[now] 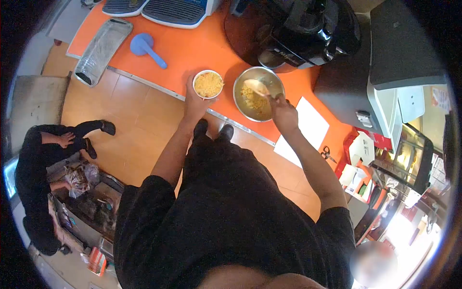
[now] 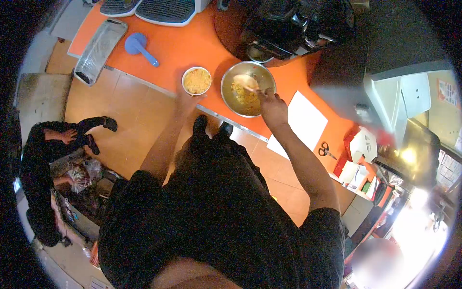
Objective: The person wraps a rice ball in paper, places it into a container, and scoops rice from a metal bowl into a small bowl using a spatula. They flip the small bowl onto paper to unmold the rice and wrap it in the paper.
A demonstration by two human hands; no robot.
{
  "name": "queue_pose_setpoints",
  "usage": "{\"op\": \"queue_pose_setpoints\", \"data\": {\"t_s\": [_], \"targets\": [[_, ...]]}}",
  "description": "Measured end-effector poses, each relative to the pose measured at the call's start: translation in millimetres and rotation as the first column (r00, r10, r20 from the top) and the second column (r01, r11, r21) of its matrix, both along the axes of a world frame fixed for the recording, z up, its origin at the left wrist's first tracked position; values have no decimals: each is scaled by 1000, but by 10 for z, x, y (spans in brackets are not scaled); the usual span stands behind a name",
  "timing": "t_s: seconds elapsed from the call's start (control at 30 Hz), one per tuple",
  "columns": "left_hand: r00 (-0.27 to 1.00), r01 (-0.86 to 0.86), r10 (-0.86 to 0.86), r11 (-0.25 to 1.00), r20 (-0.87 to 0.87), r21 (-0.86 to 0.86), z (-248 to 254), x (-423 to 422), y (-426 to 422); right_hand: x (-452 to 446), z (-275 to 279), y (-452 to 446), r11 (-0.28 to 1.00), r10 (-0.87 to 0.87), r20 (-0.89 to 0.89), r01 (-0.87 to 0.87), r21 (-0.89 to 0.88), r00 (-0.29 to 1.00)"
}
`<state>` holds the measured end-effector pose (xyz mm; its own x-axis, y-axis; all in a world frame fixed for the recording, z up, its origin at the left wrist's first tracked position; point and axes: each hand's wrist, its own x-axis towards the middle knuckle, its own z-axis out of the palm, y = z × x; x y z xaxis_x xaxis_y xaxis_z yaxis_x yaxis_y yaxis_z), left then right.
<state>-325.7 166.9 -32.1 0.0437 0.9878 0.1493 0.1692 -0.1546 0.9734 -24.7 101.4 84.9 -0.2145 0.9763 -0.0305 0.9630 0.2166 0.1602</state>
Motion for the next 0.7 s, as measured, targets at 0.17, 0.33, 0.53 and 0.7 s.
{"op": "queue_pose_setpoints", "data": {"t_s": [0.17,0.33,0.53,0.7], "targets": [[720,-159,306,946,-622,281,10,-140,-750,-95,102,-239,981,76,1,-75,-177,997],[958,191,-45,836,284,-515,486,428,-877,-123,277,-288,992,-37,-57,30,-119,998],[914,282,-2,724,407,-630,315,973,-417,71,43,-158,961,-3,162,47,-273,987],[902,419,-313,801,298,-428,454,837,-416,-46,328,-450,974,-139,-52,127,-187,989]]}}
